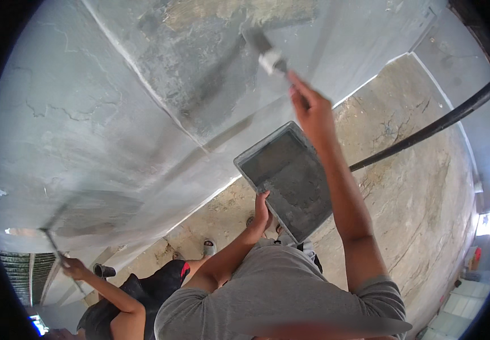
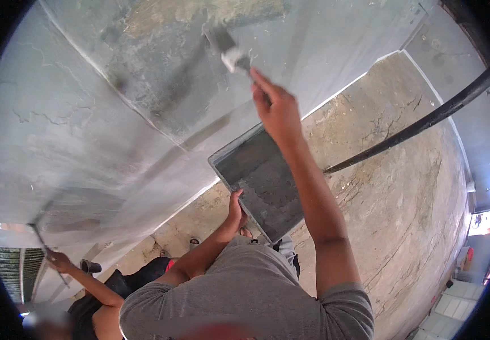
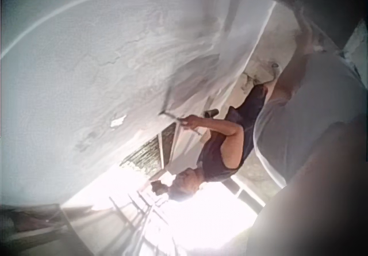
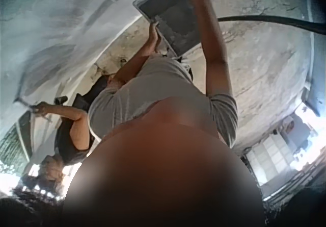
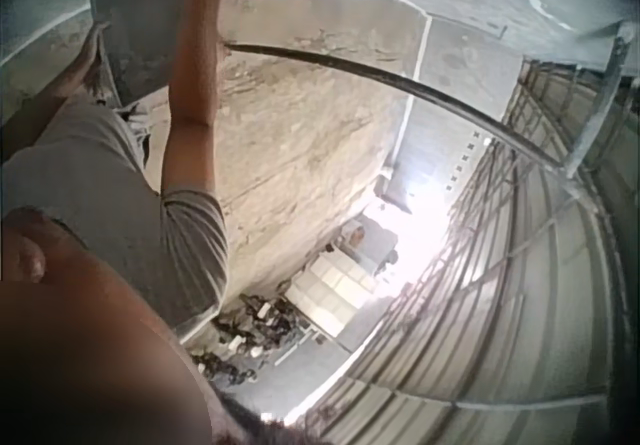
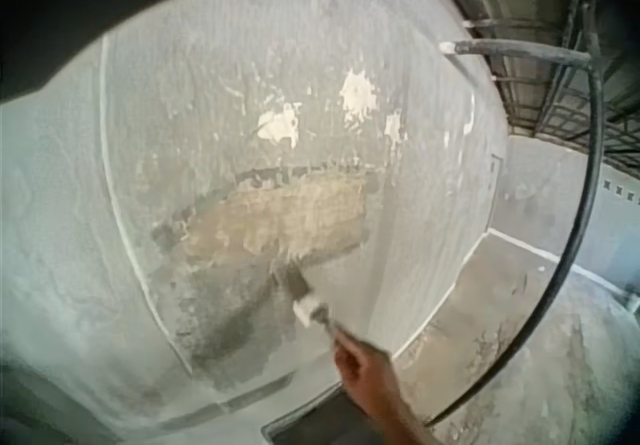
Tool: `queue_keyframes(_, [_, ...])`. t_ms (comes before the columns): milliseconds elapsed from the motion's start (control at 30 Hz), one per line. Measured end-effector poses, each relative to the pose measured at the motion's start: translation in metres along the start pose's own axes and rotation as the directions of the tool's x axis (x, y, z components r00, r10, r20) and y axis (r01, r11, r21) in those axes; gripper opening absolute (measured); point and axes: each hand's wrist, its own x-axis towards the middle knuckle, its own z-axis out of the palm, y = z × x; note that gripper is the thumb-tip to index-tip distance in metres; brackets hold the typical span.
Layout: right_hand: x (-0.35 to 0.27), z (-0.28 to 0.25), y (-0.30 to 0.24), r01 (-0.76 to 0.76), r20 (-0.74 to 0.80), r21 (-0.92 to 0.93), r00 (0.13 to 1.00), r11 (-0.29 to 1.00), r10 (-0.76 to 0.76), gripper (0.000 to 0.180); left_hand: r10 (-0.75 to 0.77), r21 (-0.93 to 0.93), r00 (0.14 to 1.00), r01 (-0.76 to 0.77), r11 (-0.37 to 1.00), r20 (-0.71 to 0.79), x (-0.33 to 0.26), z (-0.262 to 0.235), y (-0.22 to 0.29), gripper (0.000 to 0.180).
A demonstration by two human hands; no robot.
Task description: Apply plaster or filler to a damaged area of a wall using a putty knife and a tray.
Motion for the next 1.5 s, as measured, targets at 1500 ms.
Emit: queue_keyframes(1500, [-0.008, -0.002, -0.043, -0.025, -0.099, 0.090, 0.995, 0.996, 0.034, 0.032, 0.129, 0.021, 0.991, -0.129, 0.991, 0.026, 0.006, -0.009, -0.026, 0.039])
